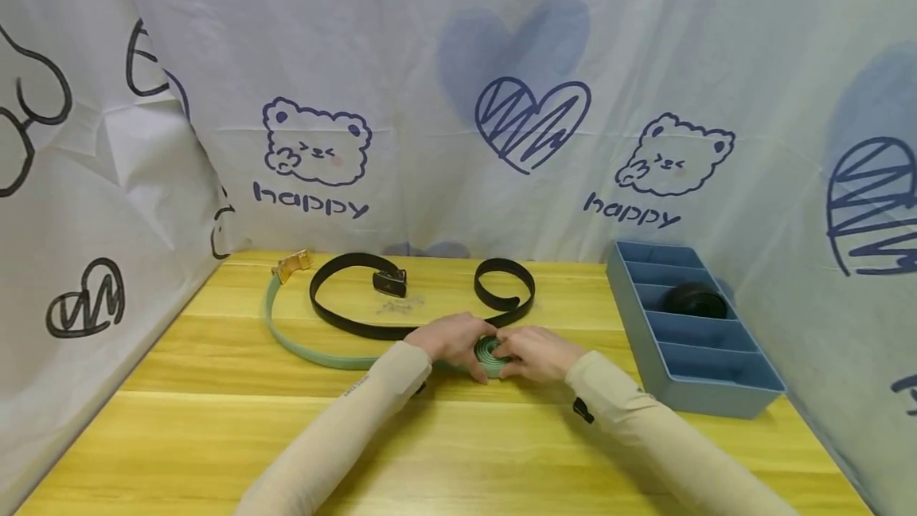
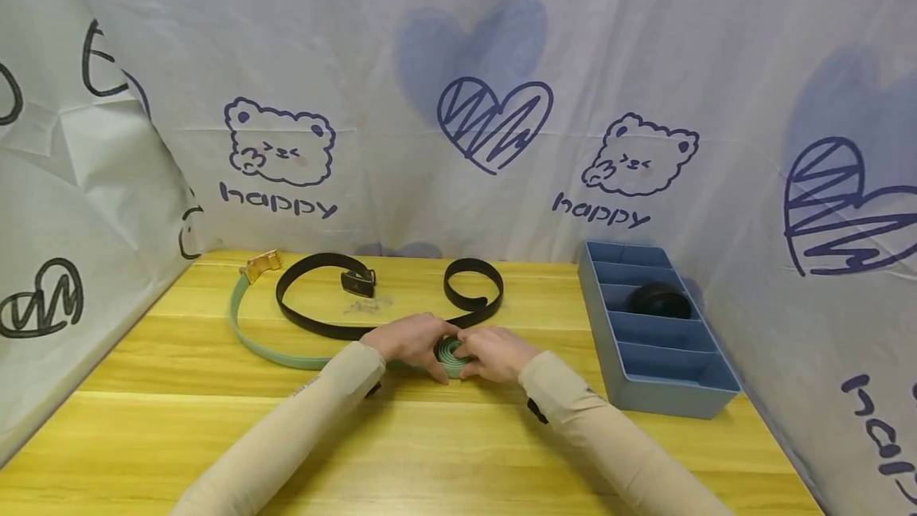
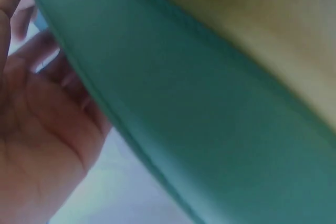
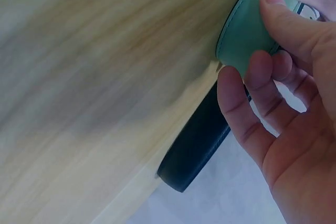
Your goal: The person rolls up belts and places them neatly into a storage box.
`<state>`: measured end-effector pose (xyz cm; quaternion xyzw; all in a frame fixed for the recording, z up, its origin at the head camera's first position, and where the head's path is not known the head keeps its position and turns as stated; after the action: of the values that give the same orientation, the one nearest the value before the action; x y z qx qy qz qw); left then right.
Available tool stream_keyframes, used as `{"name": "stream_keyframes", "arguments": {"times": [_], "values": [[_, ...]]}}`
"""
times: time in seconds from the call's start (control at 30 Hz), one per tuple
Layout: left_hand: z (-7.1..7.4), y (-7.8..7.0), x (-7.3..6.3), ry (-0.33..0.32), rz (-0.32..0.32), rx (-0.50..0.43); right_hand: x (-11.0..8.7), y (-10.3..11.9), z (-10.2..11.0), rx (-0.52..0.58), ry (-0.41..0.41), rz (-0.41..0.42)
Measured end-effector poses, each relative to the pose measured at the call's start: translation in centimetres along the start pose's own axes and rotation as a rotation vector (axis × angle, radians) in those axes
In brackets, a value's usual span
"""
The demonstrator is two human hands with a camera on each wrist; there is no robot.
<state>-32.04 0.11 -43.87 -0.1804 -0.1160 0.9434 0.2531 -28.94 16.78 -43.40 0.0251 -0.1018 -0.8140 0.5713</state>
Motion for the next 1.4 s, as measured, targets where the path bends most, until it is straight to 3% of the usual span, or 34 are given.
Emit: {"name": "stream_keyframes", "arguments": {"times": [0.2,0.5,0.63,0.87,1.0,1.2,1.4], "values": [[0.1,0.4,-0.2,0.049,-0.016,-0.033,-0.2,-0.3,-0.1,0.012,0.028,-0.005],[0.0,-0.3,-0.3,-0.029,-0.058,-0.031,0.4,0.3,-0.1,0.07,0.022,-0.107],[-0.2,-0.5,-0.4,-0.024,-0.026,-0.031,0.1,0.2,0.0,0.074,0.008,-0.061],[-0.3,-0.5,-0.5,0.087,-0.002,-0.029,-0.5,0.0,0.2,0.075,0.046,0.012],[-0.3,-0.5,-0.3,0.051,-0.013,-0.015,-0.4,0.1,0.2,0.073,0.074,-0.02],[-0.6,-0.7,-0.2,-0.023,-0.015,0.006,0.1,0.5,0.2,0.095,0.038,-0.038],[-0.6,-0.4,-0.4,0.02,-0.009,-0.005,-0.2,0.5,0.3,0.079,0.028,0.036]]}}
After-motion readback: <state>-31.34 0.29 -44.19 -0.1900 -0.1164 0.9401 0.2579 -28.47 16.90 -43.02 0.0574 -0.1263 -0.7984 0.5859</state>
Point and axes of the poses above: each hand's wrist, its own x-axis towards the middle knuckle, its own z-axis out of the back of the hand, y = z × x, the point moved 2 cm from there along x, towards the middle knuckle, and after that the axes turned 15 degrees about z, right-handed, at the moved point
